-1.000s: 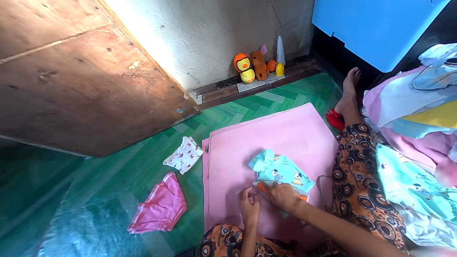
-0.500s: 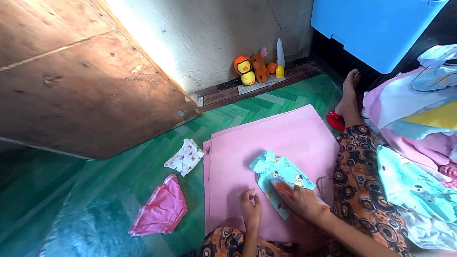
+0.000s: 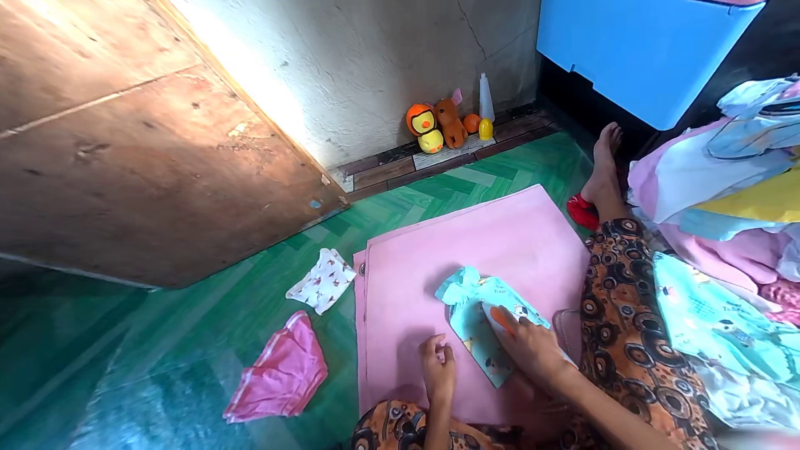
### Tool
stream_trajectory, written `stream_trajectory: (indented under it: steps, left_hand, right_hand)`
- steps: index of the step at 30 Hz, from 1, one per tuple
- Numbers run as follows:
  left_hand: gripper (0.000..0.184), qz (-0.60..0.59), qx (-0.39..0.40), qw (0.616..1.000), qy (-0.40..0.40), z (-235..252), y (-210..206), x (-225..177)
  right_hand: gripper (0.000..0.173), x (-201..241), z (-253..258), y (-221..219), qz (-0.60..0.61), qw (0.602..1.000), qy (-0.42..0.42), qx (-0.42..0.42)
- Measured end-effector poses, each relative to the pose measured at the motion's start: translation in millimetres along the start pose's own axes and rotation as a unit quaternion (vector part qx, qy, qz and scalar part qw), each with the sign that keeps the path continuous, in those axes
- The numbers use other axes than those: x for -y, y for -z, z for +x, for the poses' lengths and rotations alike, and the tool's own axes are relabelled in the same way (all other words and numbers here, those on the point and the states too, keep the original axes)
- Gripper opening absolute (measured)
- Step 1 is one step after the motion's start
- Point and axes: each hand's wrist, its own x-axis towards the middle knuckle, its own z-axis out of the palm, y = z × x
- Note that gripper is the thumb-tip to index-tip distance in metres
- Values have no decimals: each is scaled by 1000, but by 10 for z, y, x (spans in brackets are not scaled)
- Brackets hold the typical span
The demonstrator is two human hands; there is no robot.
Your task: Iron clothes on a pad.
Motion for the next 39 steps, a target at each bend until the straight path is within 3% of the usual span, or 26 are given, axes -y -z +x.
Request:
stream_trajectory:
  steps: [11, 19, 24, 33, 39]
  left_hand:
    - [25, 9, 11, 1000, -2, 3, 0, 11]
    - [25, 7, 13, 1000, -4, -5, -17, 18]
    - [24, 1, 16, 1000, -14, 7, -23, 10]
    - [24, 6, 23, 1000, -4, -12, 6, -44]
    - [25, 5, 23, 1000, -3, -12, 21, -35]
  right_hand:
    - [59, 125, 238, 160, -2, 1000, -17, -17]
    - [60, -101, -20, 105, 11, 997, -68, -30]
    - [63, -21, 53, 118, 20, 995, -85, -42]
    - [60, 186, 560, 445, 13, 996, -74, -58]
    - [60, 0, 396, 378, 5, 997, -64, -47]
